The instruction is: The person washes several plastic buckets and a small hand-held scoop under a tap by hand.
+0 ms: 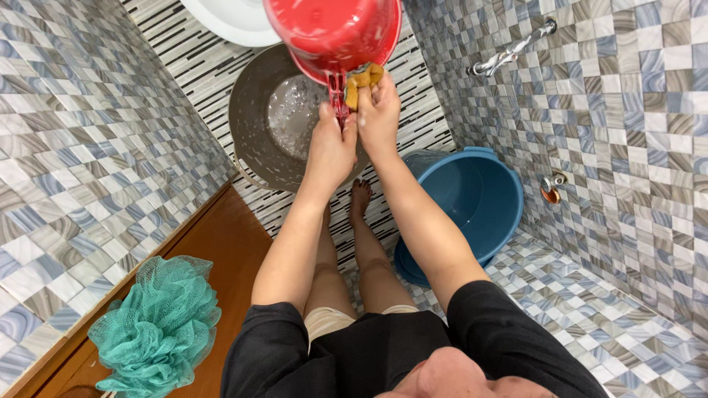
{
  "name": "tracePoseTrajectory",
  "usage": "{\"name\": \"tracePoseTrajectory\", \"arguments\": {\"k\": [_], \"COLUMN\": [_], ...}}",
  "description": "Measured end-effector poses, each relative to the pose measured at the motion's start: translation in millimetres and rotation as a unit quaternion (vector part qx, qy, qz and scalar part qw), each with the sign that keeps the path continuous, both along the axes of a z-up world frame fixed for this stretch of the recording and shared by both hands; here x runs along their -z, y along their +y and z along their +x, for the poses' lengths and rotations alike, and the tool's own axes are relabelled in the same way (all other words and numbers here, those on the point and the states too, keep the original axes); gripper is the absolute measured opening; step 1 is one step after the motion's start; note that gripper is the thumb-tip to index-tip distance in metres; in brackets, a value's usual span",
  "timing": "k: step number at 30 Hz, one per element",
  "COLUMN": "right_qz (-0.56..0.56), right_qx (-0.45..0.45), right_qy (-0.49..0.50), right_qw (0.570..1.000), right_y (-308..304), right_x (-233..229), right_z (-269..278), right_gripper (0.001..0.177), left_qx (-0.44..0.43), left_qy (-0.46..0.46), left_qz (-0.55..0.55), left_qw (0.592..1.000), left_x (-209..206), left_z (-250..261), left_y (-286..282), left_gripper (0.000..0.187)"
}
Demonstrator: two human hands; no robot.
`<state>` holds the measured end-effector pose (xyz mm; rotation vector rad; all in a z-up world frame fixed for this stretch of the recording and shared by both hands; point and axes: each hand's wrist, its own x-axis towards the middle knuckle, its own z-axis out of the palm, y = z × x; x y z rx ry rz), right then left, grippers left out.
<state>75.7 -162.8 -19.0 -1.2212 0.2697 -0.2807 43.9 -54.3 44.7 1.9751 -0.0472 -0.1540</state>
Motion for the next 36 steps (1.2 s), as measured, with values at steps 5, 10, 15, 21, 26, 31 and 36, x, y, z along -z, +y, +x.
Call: {"name": "tracePoseTrajectory", "arguments": {"k": [5,10,15,21,26,31,36], "right_qz": [-0.179,-0.206,-0.435,-0.475,-0.405,-0.744,-0.632], "right_qx": [-0.091,-0.269,-0.205,-0.283,-0.3,-0.123,-0.313], "right_qy": [0.009,0.013,-0.115,0.017,-0.059,-0.107,-0.007], "right_qw": [0.98,0.941,0.869,0.833,0.862,0.647,0.709], "right_y": [-25,-49,-72,-37,-28,-41,-66], "right_x": [-24,-39,-74,-51,-23,-1,48], "right_z": [-23,-25,2,6,5,30,15], "right_gripper": [0.033,0.041,0.049,0.041,0.033,0.035,0.028], "left_qx": [0.037,0.028,0.033,0.066,0.125,0.078,0.075], "left_qy": [0.291,0.258,0.303,0.384,0.329,0.135,0.153], "left_qz": [-0.168,-0.175,-0.356,-0.354,-0.298,-0.158,-0.061], "left_qw": [0.941,0.95,0.884,0.85,0.887,0.975,0.983], "left_x": [-14,15,35,35,63,54,39], "left_z": [8,-2,-26,-36,-43,-56,-49], "left_y": [7,18,25,20,15,-3,-9], "left_gripper": [0.027,0.042,0.026,0.024,0.027,0.031,0.038]}}
